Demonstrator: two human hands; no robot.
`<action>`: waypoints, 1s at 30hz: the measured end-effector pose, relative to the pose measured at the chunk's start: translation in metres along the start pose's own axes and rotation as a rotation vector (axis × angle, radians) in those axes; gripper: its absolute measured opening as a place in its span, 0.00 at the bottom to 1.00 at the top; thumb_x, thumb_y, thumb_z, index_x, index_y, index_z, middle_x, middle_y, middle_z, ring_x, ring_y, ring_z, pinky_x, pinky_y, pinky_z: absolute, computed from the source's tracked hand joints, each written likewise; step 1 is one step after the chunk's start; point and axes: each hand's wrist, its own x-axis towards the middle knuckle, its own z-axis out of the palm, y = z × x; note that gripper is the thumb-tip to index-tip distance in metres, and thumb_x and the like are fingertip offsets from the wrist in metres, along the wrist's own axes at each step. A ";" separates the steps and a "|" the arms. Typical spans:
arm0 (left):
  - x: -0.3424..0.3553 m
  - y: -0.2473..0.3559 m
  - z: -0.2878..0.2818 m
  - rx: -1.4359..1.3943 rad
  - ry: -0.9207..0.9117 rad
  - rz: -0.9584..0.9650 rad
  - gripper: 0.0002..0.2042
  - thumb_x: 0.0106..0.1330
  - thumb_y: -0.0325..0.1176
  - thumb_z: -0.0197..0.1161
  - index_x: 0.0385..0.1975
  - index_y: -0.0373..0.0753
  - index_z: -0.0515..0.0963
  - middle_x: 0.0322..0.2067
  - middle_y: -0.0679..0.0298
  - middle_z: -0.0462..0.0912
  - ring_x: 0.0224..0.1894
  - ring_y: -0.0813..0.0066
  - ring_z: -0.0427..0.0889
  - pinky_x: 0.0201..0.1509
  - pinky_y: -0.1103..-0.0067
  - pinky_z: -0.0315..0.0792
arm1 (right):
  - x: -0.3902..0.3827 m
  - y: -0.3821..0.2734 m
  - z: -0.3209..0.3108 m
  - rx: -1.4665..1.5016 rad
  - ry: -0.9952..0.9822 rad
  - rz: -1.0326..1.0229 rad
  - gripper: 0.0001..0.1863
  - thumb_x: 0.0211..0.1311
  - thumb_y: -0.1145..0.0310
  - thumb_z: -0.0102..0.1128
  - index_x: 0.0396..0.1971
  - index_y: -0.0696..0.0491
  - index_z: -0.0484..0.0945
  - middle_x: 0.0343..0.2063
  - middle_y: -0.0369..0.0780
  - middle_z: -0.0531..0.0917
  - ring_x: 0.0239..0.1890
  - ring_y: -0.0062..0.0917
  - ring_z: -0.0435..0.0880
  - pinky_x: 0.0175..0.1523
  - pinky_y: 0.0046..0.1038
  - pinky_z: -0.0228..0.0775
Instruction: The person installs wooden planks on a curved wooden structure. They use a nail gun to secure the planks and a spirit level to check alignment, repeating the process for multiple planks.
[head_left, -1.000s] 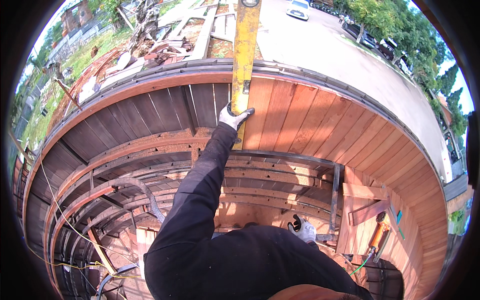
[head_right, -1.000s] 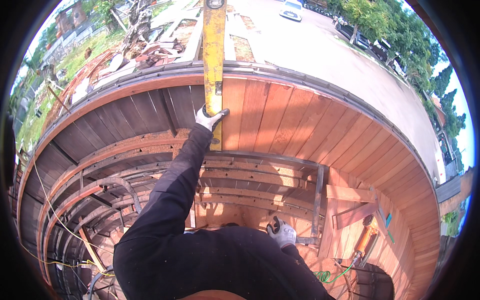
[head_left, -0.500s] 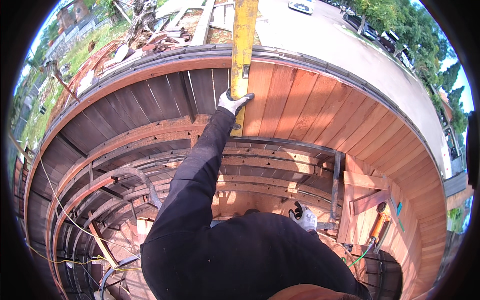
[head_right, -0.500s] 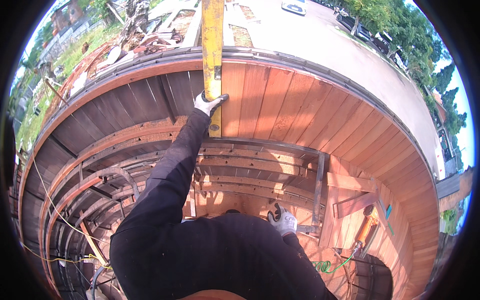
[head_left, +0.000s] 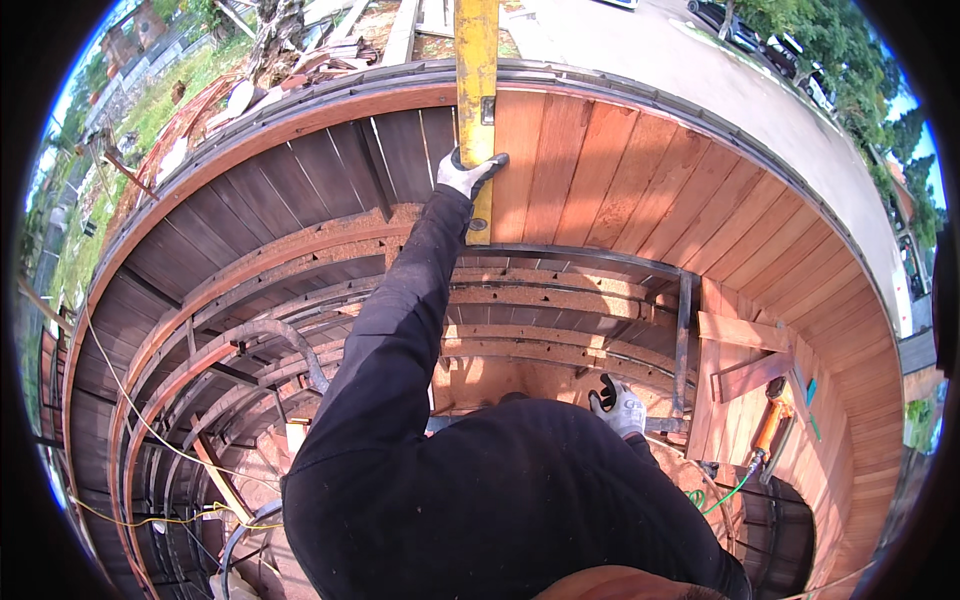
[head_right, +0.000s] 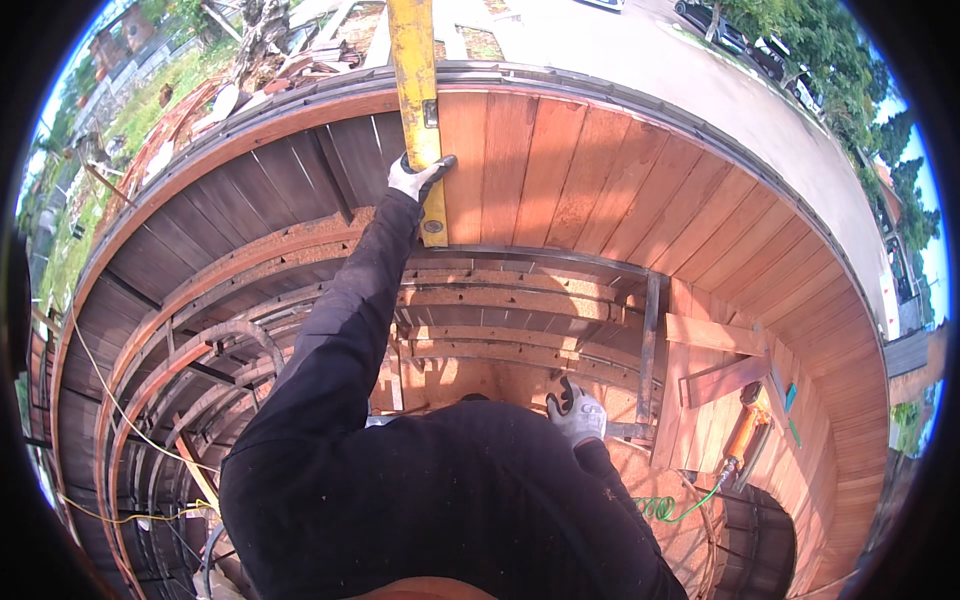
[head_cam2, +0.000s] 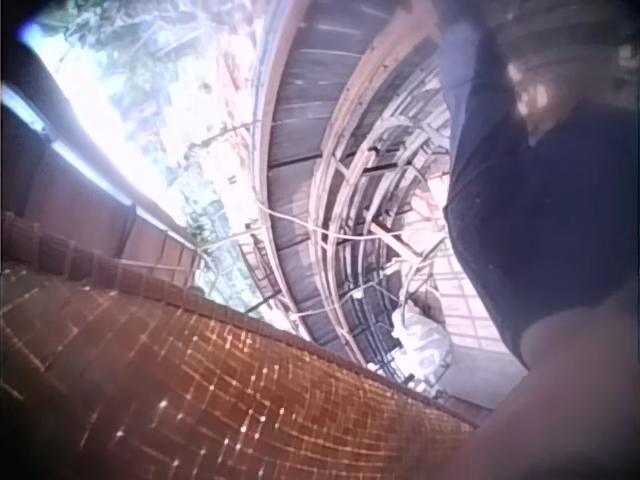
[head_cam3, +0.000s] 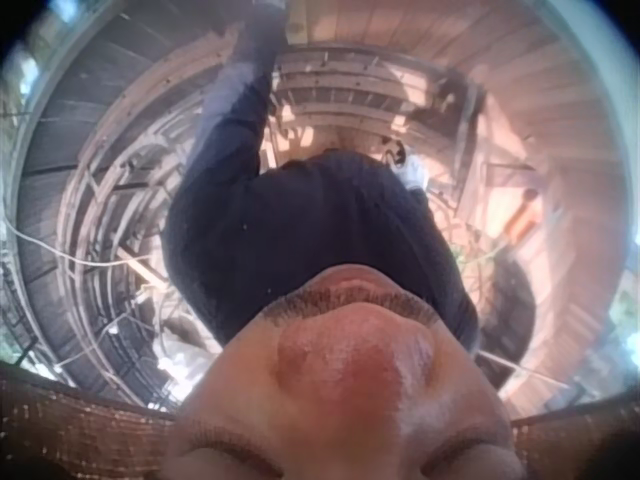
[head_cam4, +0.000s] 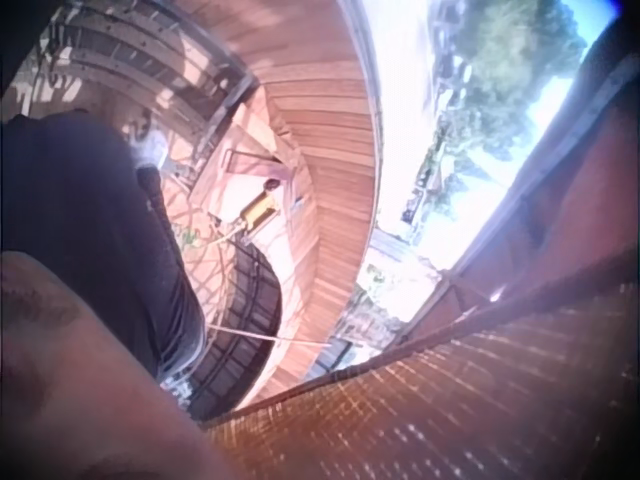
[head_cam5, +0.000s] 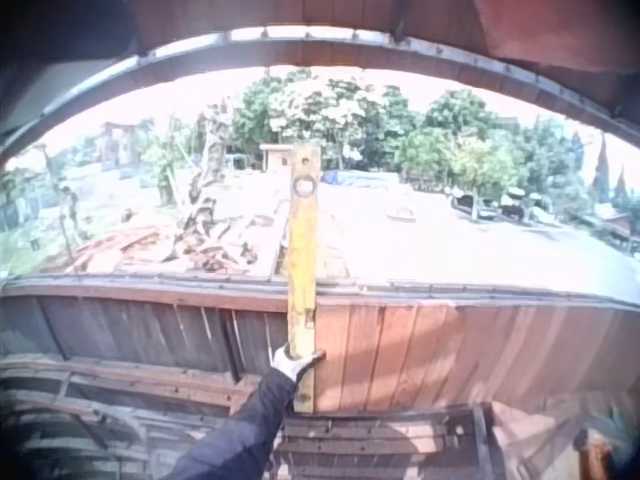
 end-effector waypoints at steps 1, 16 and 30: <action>-0.001 0.001 0.000 -0.013 -0.002 0.009 0.20 0.53 0.26 0.74 0.46 0.33 0.78 0.39 0.64 0.84 0.38 0.79 0.82 0.45 0.81 0.77 | 0.002 0.001 0.001 -0.034 0.004 0.014 0.28 0.53 0.53 0.67 0.54 0.48 0.76 0.38 0.37 0.85 0.35 0.24 0.86 0.44 0.26 0.76; 0.000 0.002 0.002 0.067 -0.011 -0.034 0.24 0.50 0.29 0.77 0.47 0.33 0.76 0.40 0.65 0.82 0.39 0.80 0.81 0.47 0.81 0.76 | 0.005 0.010 0.006 -0.053 -0.051 0.018 0.30 0.54 0.47 0.62 0.54 0.48 0.76 0.35 0.38 0.86 0.38 0.29 0.86 0.47 0.31 0.76; 0.004 -0.008 -0.001 -0.046 0.000 -0.069 0.23 0.49 0.25 0.77 0.46 0.34 0.76 0.37 0.67 0.82 0.36 0.81 0.80 0.42 0.83 0.77 | 0.015 -0.009 -0.007 0.035 -0.003 -0.103 0.25 0.55 0.55 0.63 0.52 0.50 0.76 0.34 0.41 0.86 0.38 0.34 0.85 0.46 0.33 0.75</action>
